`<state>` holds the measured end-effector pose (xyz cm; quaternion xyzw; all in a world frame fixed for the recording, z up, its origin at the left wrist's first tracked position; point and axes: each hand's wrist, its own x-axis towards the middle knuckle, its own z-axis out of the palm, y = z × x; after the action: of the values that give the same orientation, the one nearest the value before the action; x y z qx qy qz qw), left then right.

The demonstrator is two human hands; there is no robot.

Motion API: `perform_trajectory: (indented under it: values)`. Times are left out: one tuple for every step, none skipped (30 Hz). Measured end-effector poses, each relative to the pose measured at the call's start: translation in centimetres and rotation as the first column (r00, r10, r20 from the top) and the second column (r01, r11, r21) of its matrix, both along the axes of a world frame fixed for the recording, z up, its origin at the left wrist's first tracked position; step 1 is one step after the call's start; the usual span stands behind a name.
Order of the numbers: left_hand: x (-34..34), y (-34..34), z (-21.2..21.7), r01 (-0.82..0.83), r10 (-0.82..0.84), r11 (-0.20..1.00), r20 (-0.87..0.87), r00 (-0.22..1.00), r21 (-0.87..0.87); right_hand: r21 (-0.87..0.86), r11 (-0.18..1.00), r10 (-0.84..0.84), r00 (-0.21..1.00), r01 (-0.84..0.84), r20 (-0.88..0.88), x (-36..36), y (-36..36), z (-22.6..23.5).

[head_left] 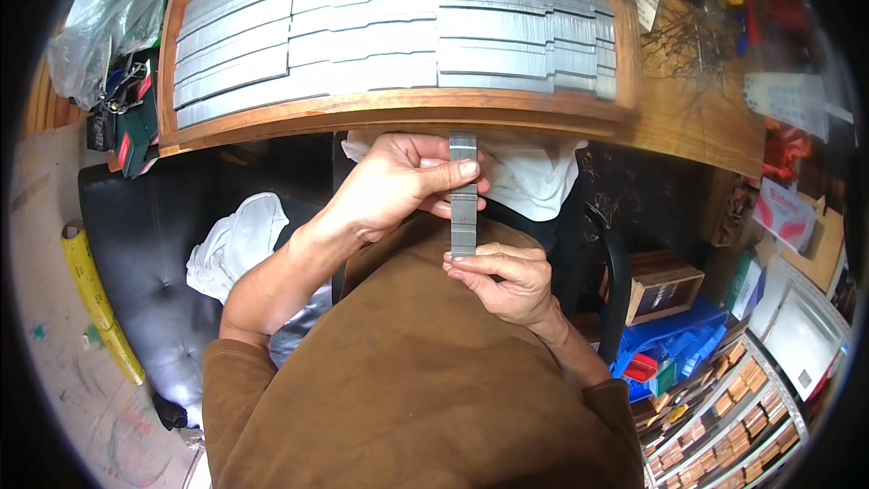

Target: The person holds a small metallic strip and repeatedly bends and aligns its segments with both hands. They occasionally reach for a small tool from the table to assist with the alignment, then continue folding the strip. The work is performed over a wooden tray filled with similar metallic strips.

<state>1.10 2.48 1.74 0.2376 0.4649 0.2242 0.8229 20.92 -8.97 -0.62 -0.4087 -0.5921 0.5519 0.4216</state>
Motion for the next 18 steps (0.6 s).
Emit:
perform_trajectory:
  values:
    - [-0.1,0.1,0.1,0.029,-0.029,1.000,-0.012,0.999,0.005,0.003,1.000,-0.003,1.000,0.003,0.005,0.0,0.0,0.0]
    - [-0.3,0.2,0.3,0.059,-0.058,0.998,-0.024,0.998,0.009,0.007,1.000,-0.006,1.000,0.006,0.010,0.0,0.1,0.0]
    - [-0.5,0.3,0.4,0.088,-0.087,0.996,-0.037,0.995,0.013,-0.021,1.000,0.011,1.000,-0.011,0.025,0.0,0.2,0.0]
    - [-0.5,0.3,0.1,0.097,-0.096,0.995,-0.038,0.995,0.026,-0.050,0.998,0.031,0.999,-0.029,0.037,0.1,0.3,0.1]
    - [-0.6,0.3,-0.6,0.106,-0.104,0.994,-0.039,0.994,0.039,-0.080,0.996,0.051,0.998,-0.047,0.048,0.2,0.5,0.3]
    - [-0.6,0.2,-0.8,0.114,-0.112,0.992,-0.041,0.993,0.052,-0.121,0.985,0.130,0.988,-0.120,0.082,0.7,1.2,0.9]
    - [-0.7,0.2,-0.6,0.112,-0.110,0.992,-0.049,0.993,0.053,-0.161,0.969,0.208,0.972,-0.189,0.110,1.3,2.4,2.0]
    - [-0.8,0.0,-0.3,0.111,-0.108,0.992,-0.054,0.993,0.052,-0.192,0.963,0.211,0.973,-0.191,0.093,1.9,3.1,2.9]
    - [-0.8,-0.3,0.2,0.108,-0.105,0.993,-0.060,0.993,0.051,-0.103,0.979,0.183,0.982,-0.179,0.037,2.5,4.1,2.8]
    - [-0.8,-0.5,0.7,0.080,-0.080,0.997,-0.022,0.997,-0.006,-0.306,0.950,0.033,0.997,-0.054,-0.075,2.4,4.5,2.6]
    - [-0.8,-0.8,1.0,0.086,-0.086,0.996,-0.004,0.996,-0.010,-0.506,0.862,-0.138,0.979,0.043,-0.152,2.4,4.9,2.5]
    - [-0.9,-1.1,1.3,0.092,-0.092,0.996,0.015,0.996,-0.013,-0.525,0.850,-0.138,0.982,0.052,-0.126,2.2,6.2,2.4]
    - [-0.9,-1.4,1.4,0.097,-0.097,0.995,0.032,0.995,-0.018,-0.545,0.836,-0.137,0.985,0.061,-0.100,1.9,7.6,2.3]
    - [-0.8,-1.7,1.6,0.088,-0.087,0.996,0.037,0.995,-0.018,-0.607,0.795,-0.105,0.988,0.016,-0.111,1.3,8.6,2.6]
    - [-0.8,-2.0,1.6,0.086,-0.085,0.996,0.030,0.996,-0.004,-0.612,0.790,-0.084,0.982,-0.039,-0.170,0.9,8.9,2.4]
    - [-0.9,-2.3,1.6,0.081,-0.082,0.997,0.019,0.996,0.010,-0.613,0.784,-0.063,0.971,-0.096,-0.232,0.4,9.1,2.1]
    - [-1.0,-2.6,1.4,0.078,-0.078,0.997,0.009,0.997,0.024,-0.611,0.777,-0.043,0.955,-0.152,-0.292,0.0,9.2,1.9]
    - [-1.0,-2.8,1.2,0.049,-0.050,0.998,0.017,0.999,0.027,-0.592,0.797,-0.079,0.952,-0.117,-0.295,-0.6,9.0,1.4]
